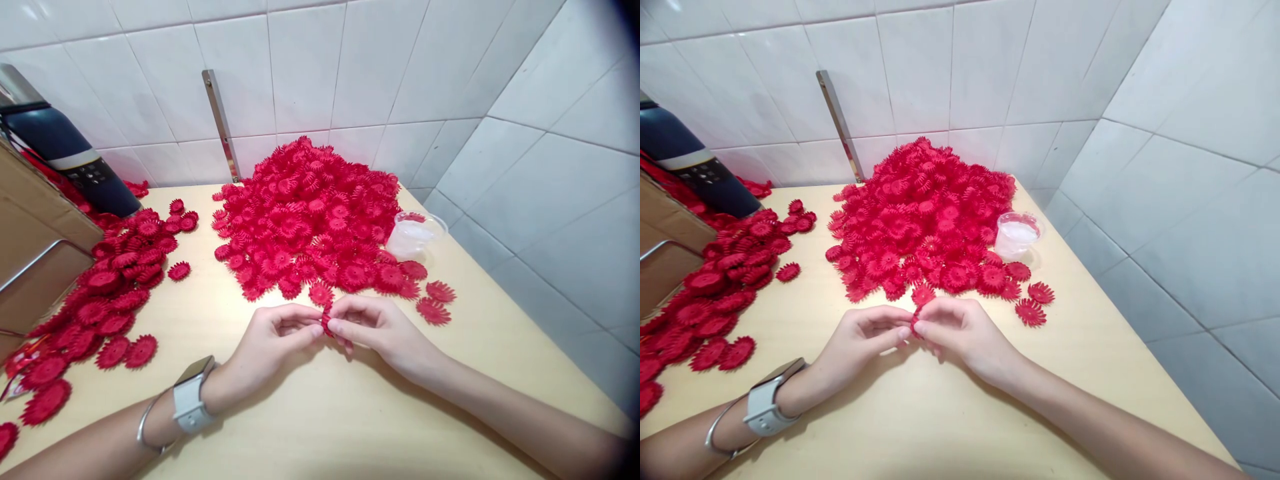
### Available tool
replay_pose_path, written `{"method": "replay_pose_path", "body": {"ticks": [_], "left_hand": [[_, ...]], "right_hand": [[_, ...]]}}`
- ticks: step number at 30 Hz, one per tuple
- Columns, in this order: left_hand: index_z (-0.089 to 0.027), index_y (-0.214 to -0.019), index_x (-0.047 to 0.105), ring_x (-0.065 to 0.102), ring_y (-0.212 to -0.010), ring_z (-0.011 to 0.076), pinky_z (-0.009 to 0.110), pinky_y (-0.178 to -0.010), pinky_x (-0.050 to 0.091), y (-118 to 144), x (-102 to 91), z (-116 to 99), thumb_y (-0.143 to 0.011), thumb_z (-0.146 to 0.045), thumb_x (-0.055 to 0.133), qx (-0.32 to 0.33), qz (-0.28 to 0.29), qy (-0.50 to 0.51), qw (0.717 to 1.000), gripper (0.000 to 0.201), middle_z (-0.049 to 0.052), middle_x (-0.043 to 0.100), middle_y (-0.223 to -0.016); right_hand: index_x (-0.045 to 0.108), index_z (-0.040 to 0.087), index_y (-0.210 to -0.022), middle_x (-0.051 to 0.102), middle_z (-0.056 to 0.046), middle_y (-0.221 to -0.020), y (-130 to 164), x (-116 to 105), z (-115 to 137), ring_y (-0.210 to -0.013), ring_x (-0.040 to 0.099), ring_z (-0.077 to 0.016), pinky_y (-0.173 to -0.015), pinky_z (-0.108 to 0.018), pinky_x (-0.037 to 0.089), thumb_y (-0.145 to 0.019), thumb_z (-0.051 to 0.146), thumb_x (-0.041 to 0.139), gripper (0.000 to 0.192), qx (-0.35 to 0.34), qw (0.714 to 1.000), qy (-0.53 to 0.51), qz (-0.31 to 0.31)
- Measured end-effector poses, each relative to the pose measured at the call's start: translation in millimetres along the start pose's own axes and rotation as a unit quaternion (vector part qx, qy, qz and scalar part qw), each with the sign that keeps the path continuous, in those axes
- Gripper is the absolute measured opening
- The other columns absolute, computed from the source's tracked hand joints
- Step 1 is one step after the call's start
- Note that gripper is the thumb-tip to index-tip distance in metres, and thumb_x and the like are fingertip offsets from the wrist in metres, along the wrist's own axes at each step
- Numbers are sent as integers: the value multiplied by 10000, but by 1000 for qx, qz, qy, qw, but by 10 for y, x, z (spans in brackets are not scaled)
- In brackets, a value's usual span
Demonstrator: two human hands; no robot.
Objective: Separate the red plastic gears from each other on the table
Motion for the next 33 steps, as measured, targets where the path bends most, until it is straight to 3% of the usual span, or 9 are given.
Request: {"method": "replay_pose_path", "body": {"ticks": [17, 25, 33], "left_hand": [[-138, -813, 654, 621, -716, 148, 238, -649, 491, -7, -10, 45, -691, -200, 643, -4, 3, 13, 1000, 138, 46, 685, -793], [-141, -803, 650, 624, -736, 153, 256, -685, 484, 0, 34, 36, -693, -179, 636, -13, 20, 39, 999, 117, 42, 685, -798], [-119, -696, 627, 544, -603, 111, 214, -571, 420, 4, 5, 77, -727, -168, 567, -41, -1, -20, 999, 83, 18, 620, -650]], "right_hand": [[578, 137, -680, 521, 18, -536, 26, -20, 44, -478, 479, -84, -435, -200, 406, -725, 290, 601, 161, -19, 997, 65, -23], [565, 137, -694, 509, 8, -558, 24, 6, 7, -503, 479, -97, -468, -227, 420, -749, 298, 576, 170, -17, 999, 51, -4], [528, 144, -645, 531, 19, -593, 59, 25, 10, -530, 452, -78, -478, -189, 349, -713, 128, 547, 72, -20, 997, 75, -5]]}}
Point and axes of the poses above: each hand's wrist, its own y-axis away from the middle knuckle, its own x-axis out of the palm, z = x × y, the point moved 10 cm from there along -y, towards the middle knuckle
